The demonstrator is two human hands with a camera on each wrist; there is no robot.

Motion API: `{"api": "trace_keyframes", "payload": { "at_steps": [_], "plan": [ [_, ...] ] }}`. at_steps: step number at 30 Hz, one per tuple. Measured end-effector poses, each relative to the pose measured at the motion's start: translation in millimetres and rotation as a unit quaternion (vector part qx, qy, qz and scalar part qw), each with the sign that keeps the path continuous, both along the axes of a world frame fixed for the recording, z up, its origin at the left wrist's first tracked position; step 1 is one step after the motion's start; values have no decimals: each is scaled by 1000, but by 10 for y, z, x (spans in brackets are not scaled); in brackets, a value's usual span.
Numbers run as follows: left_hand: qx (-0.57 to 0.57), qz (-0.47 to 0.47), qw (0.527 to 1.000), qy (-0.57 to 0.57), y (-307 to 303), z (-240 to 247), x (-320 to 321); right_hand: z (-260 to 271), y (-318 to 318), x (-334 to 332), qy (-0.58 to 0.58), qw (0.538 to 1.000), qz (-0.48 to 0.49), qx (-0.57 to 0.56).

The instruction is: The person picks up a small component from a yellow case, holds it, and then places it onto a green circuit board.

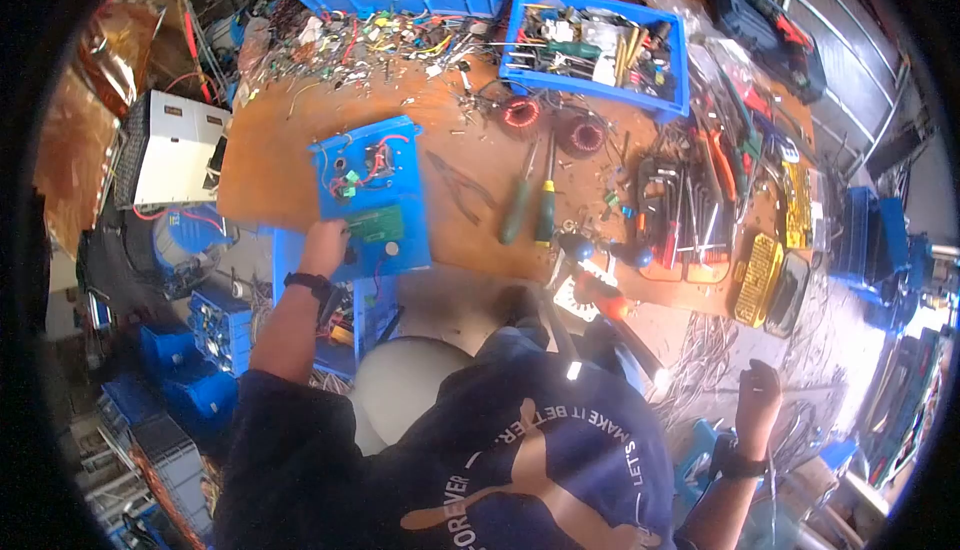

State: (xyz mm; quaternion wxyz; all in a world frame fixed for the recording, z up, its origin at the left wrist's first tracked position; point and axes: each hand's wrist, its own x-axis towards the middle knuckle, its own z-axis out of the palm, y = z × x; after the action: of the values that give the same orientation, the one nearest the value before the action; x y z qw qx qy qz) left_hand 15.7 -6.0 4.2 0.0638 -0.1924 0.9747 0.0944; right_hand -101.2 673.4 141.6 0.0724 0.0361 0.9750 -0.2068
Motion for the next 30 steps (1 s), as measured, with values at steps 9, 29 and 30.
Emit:
{"api": "trace_keyframes", "payload": {
  "at_steps": [9, 29, 30],
  "plan": [
    [-27, -6, 1000, 14, 82, 12, 47, -128, 42, 193, -38, 999, -26, -29],
    [-46, -42, 996, -71, 66, 188, -21, -332, 77, 253, -26, 998, -17, -50],
    [-47, -42, 995, -72, 64, 190, -20, -335, 69, 253, -31, 998, -23, -53]
  ]
}}
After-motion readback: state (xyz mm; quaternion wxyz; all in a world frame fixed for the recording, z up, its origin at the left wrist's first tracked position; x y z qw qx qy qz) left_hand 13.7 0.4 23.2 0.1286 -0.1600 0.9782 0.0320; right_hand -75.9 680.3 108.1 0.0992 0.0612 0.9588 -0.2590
